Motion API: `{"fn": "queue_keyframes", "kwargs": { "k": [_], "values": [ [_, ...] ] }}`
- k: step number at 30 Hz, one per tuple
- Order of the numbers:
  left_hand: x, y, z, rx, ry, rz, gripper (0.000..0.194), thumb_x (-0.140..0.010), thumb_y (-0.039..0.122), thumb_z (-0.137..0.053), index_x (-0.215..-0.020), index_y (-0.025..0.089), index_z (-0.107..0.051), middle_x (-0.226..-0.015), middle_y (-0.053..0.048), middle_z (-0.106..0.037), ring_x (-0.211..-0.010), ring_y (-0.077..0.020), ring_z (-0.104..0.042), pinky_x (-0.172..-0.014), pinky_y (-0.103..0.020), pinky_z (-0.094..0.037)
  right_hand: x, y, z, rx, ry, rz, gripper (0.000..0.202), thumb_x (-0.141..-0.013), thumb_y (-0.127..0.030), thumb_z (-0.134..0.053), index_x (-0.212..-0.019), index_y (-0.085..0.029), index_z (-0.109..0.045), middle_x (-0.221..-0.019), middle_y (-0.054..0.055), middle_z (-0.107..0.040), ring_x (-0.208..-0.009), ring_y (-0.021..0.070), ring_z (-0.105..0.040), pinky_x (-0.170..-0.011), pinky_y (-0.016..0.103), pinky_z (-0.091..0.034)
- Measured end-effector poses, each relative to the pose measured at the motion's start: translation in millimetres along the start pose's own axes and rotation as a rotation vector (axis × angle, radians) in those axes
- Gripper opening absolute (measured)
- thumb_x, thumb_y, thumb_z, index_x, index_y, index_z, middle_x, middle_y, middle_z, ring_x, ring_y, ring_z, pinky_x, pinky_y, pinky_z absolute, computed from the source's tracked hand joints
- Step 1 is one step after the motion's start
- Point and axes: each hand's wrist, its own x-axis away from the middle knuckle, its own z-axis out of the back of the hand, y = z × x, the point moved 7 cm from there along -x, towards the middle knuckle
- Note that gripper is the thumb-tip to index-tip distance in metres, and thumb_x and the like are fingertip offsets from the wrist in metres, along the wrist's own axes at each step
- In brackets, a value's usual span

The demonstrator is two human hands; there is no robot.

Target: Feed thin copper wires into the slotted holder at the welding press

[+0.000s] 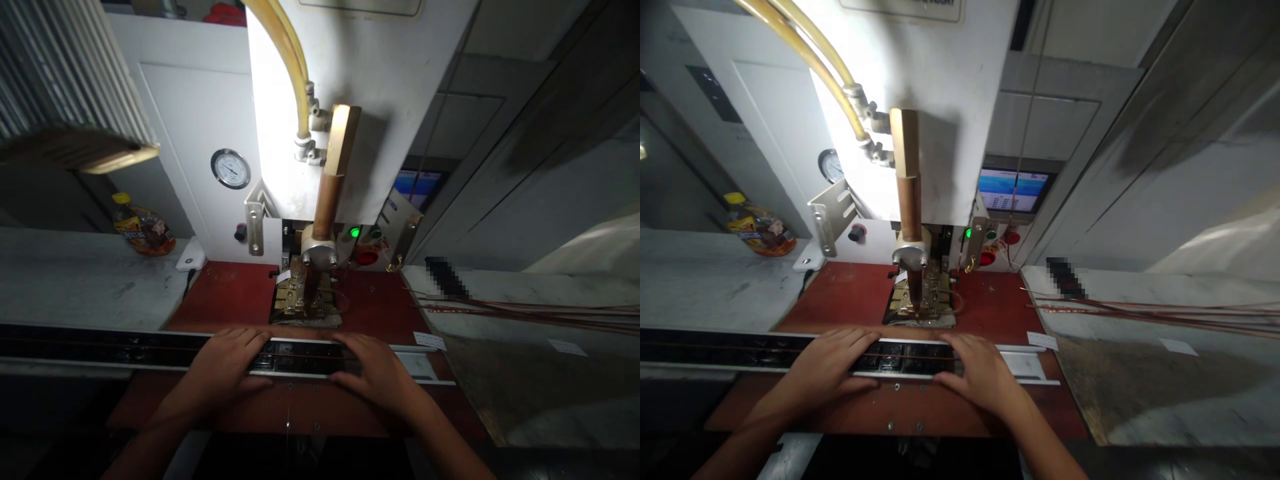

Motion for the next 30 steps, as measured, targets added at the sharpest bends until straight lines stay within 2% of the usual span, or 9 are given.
{"fn": "queue_keyframes", "kwargs": {
  "k": [2,4,12,19,24,30],
  "values": [
    [1,0,-1.1,0.004,0.017,-0.011,0.067,-0.08,0.058,-0.077,-0.132,0.019,-0.062,-0.126,-0.011,-0.072,-0.111,-0.0292,-0.069,-0.098,-0.04,-0.05,3,-6,-2,0.13,0.006,0.004,0.075,-0.077,-0.05,-0.084,-0.138,-0.015,-0.059,-0.128,0.015,-0.07,-0.116,0.0327,-0.066,-0.1,0.048,-0.052],
    [2,-1,-1.9,0.009,0.034,-0.011,0.065,-0.081,0.059,-0.075,-0.132,0.02,-0.062,-0.126,-0.01,-0.072,-0.111,-0.0291,-0.068,-0.098,-0.04,-0.05,4,-11,-6,0.221,0.007,-0.002,0.083,-0.071,-0.057,-0.087,-0.137,-0.015,-0.058,-0.129,0.016,-0.069,-0.115,0.0354,-0.065,-0.099,0.051,-0.052],
    [4,4,-0.8,-0.044,0.063,0.031,0.074,-0.079,0.069,-0.072,-0.132,0.018,-0.062,-0.126,-0.012,-0.071,-0.11,-0.0312,-0.067,-0.096,-0.043,-0.048,3,-12,-19,0.404,0.042,0.03,0.074,-0.076,-0.065,-0.079,-0.127,-0.015,-0.061,-0.114,0.015,-0.07,-0.1,0.0324,-0.066,-0.087,0.046,-0.053],
    [4,5,2.3,-0.037,0.095,0.073,0.074,-0.077,0.076,-0.068,-0.123,0.018,-0.067,-0.119,-0.013,-0.073,-0.103,-0.0308,-0.069,-0.092,-0.043,-0.051,4,-14,-19,0.43,0.064,0.075,0.07,-0.079,-0.067,-0.075,-0.123,-0.014,-0.063,-0.11,0.015,-0.07,-0.096,0.0313,-0.067,-0.084,0.044,-0.053],
    [4,2,1.5,-0.032,0.046,0.063,0.073,-0.077,0.079,-0.065,-0.117,0.019,-0.068,-0.112,-0.013,-0.075,-0.099,-0.0307,-0.071,-0.087,-0.04,-0.052,3,-16,-17,0.384,0.053,0.048,0.07,-0.079,-0.064,-0.077,-0.127,-0.015,-0.062,-0.112,0.015,-0.07,-0.1,0.0318,-0.067,-0.088,0.045,-0.053],
    [-8,-1,7.6,-0.038,-0.08,0.1,0.067,-0.078,0.074,-0.07,-0.117,0.02,-0.068,-0.102,-0.01,-0.076,-0.095,-0.031,-0.072,-0.081,-0.037,-0.051,1,-18,-7,0.369,0.104,0.045,0.075,-0.076,-0.06,-0.082,-0.132,-0.015,-0.06,-0.122,0.016,-0.068,-0.1,0.0319,-0.068,-0.086,0.044,-0.055]
  ]
}}
